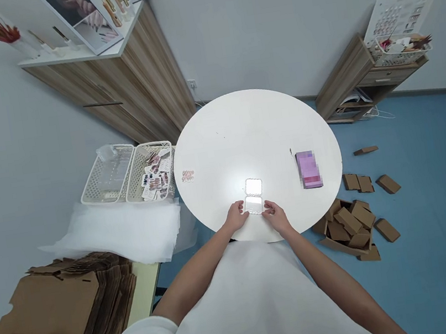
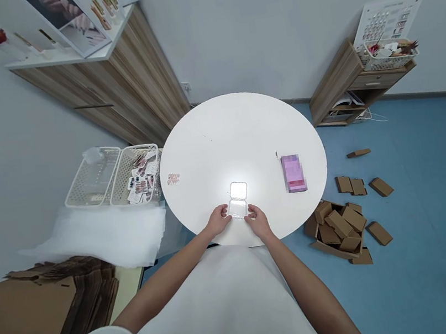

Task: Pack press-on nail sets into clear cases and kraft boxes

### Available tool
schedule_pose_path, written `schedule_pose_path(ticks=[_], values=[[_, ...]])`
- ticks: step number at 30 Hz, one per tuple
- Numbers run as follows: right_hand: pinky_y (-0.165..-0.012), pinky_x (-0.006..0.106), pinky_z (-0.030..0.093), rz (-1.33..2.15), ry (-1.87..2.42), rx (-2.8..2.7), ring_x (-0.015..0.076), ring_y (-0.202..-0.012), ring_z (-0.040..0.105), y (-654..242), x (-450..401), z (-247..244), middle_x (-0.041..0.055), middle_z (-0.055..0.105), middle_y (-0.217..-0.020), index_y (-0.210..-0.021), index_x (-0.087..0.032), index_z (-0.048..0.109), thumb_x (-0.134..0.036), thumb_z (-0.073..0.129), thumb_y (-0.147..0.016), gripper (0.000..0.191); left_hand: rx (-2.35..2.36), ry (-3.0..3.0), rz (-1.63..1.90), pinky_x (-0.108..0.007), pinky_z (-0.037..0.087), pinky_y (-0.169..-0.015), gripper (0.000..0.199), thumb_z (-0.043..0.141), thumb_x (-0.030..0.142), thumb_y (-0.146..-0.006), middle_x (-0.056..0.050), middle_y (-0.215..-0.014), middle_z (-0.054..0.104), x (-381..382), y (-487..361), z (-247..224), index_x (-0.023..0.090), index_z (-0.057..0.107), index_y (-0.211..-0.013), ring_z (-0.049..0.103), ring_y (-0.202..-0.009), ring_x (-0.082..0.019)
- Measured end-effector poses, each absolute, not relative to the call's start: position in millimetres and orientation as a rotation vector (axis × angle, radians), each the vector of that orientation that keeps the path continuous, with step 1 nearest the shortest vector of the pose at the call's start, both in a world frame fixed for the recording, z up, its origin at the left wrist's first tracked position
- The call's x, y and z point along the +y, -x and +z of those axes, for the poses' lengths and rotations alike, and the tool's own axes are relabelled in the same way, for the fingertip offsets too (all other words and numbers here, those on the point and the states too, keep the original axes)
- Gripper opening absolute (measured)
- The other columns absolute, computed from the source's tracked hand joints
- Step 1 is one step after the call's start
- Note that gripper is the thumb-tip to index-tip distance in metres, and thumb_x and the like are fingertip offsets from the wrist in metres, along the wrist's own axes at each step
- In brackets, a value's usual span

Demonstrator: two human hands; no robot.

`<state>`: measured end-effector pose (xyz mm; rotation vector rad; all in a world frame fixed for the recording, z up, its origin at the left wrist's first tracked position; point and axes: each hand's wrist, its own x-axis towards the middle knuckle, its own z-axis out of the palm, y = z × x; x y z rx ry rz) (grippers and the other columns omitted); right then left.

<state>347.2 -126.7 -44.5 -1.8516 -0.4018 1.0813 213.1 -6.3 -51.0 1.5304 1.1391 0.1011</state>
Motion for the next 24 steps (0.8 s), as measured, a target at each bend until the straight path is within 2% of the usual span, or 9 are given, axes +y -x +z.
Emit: schedule_pose_path(ticks=[6, 13, 18, 24], values=[[-0.069, 0.034, 0.051, 1.226, 1.775, -0.241, 0.0163, -0.076, 0.061, -357.0, -139.4, -47.4, 0.0093, 0.055, -0.112, -0.111, -0.022, 0.052, -0.030, 0.059, -0.064, 0.048, 1.198, -1.411, 0.068, -0.028, 0.041, -0.079, 0.049, 0.060, 0.017, -0.066, -0.008, -0.103, 0.050, -19.4, -206.1, -54.3, 0.016, 0.047, -0.113, 0.053, -0.079, -0.012], [-0.077, 0.027, 0.049, 1.350, 1.695, -0.228, 0.0185, -0.097, 0.057, -366.1, -125.7, -51.7, 0.0088, 0.057, -0.113, -0.109, -0.018, 0.055, -0.028, 0.065, -0.060, 0.051, 1.217, -1.400, 0.113, -0.027, 0.041, -0.081, 0.043, 0.057, 0.008, -0.064, -0.007, -0.097, 0.059, -19.8, -218.6, -53.1, 0.014, 0.055, -0.106, 0.055, -0.083, -0.014], [-0.081, 0.032, 0.047, 1.335, 1.737, -0.275, 0.0190, -0.095, 0.058, -377.0, -109.5, -55.3, 0.0080, 0.058, -0.111, -0.109, -0.019, 0.056, -0.030, 0.063, -0.061, 0.050, 1.181, -1.436, 0.147, -0.027, 0.043, -0.076, 0.036, 0.054, 0.007, -0.064, -0.003, -0.088, 0.062, -9.9, -232.5, -48.3, 0.016, 0.059, -0.099, 0.056, -0.080, -0.015], [-0.079, 0.031, 0.047, 1.273, 1.778, -0.309, 0.0189, -0.095, 0.058, -378.1, -100.0, -55.0, 0.0085, 0.060, -0.109, -0.108, -0.018, 0.056, -0.032, 0.061, -0.063, 0.047, 1.122, -1.447, 0.149, -0.028, 0.043, -0.078, 0.038, 0.050, 0.006, -0.064, -0.004, -0.094, 0.061, -0.5, -235.2, -47.4, 0.016, 0.058, -0.100, 0.055, -0.084, -0.015]])
